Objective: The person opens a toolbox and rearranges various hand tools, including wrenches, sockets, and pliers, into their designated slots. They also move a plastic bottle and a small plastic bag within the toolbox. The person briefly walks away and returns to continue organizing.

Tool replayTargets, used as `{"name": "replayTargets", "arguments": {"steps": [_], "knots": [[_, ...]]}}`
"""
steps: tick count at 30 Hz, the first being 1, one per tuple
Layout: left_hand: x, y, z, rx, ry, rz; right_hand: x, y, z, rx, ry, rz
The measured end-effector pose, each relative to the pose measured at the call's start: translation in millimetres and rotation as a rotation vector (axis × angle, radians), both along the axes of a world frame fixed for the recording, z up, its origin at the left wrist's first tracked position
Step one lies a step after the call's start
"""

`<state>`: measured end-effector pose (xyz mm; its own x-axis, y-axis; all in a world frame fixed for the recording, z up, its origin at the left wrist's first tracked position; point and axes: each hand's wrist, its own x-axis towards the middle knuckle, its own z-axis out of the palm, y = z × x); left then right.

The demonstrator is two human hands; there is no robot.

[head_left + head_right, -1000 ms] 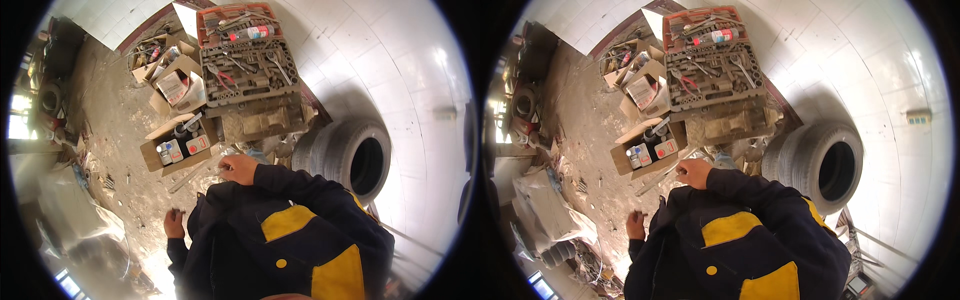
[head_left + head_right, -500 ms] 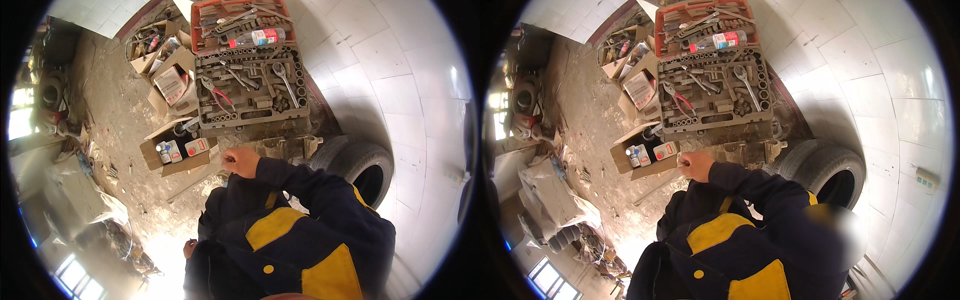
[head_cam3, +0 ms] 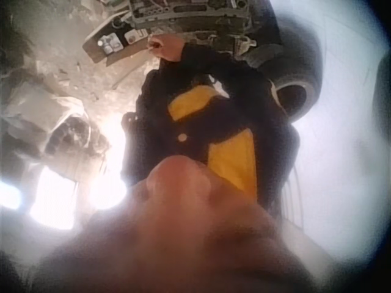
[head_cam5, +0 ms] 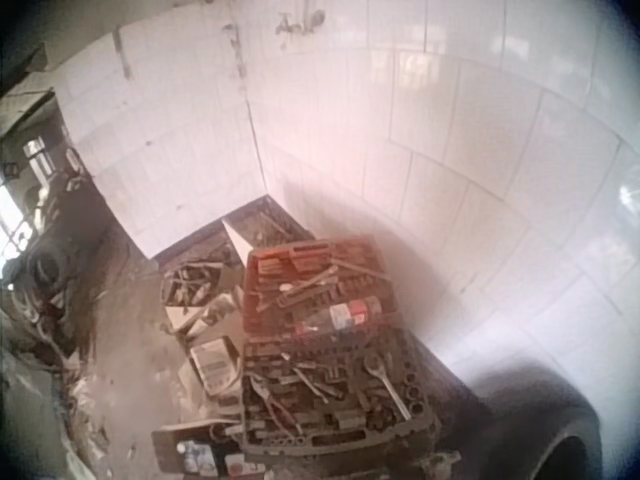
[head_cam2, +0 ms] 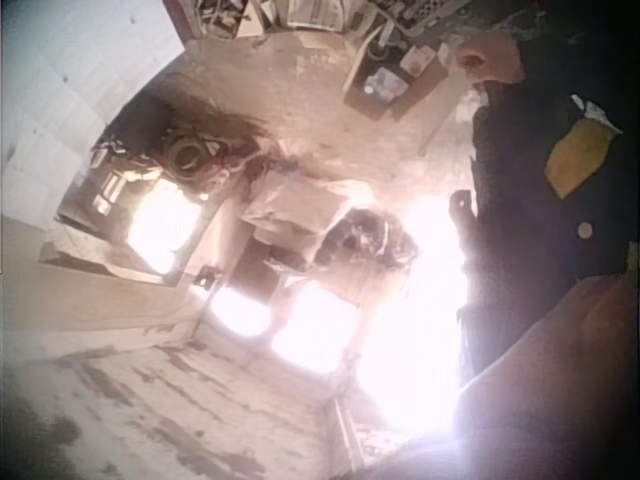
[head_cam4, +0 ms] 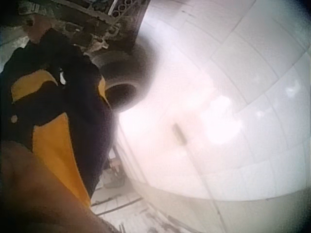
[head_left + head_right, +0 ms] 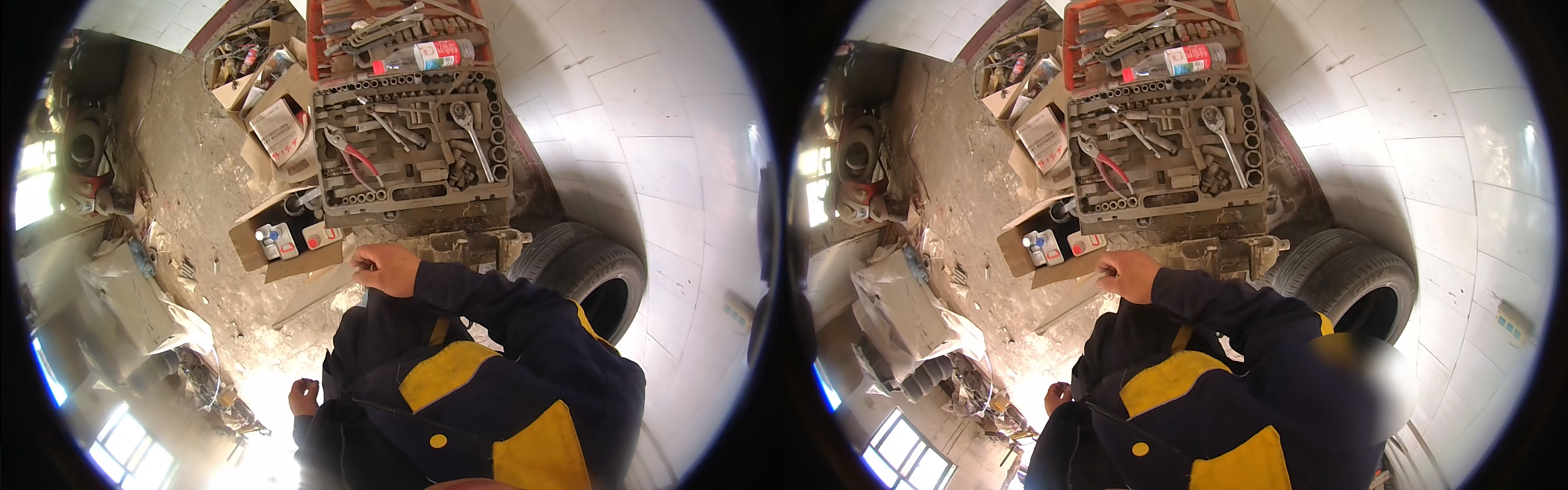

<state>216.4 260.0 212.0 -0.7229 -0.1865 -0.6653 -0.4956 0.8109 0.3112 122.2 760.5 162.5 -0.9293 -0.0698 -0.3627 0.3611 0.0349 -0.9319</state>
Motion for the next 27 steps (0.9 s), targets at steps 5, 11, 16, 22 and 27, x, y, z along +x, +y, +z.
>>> {"name": "replayTargets", "arguments": {"steps": [5,11,16,22,27], "knots": [[8.9,-10.7,-1.2,-0.064,-0.038,-0.082,1.7,3.9,-3.8,0.002,-0.002,-0.001],[12.4,-6.0,1.6,-0.068,-0.084,-0.045,1.4,6.7,-3.6,0.016,0.003,0.027],[4.9,9.0,9.7,-0.093,-0.114,-0.044,0.3,9.0,-2.9,-0.011,-0.02,0.024],[-0.6,19.1,14.1,-0.077,-0.119,-0.027,-1.9,11.9,-2.5,-0.021,-0.026,0.037],[-0.6,21.1,17.0,-0.075,-0.125,-0.02,-1.8,14.4,-3.2,-0.002,-0.021,0.045]]}}
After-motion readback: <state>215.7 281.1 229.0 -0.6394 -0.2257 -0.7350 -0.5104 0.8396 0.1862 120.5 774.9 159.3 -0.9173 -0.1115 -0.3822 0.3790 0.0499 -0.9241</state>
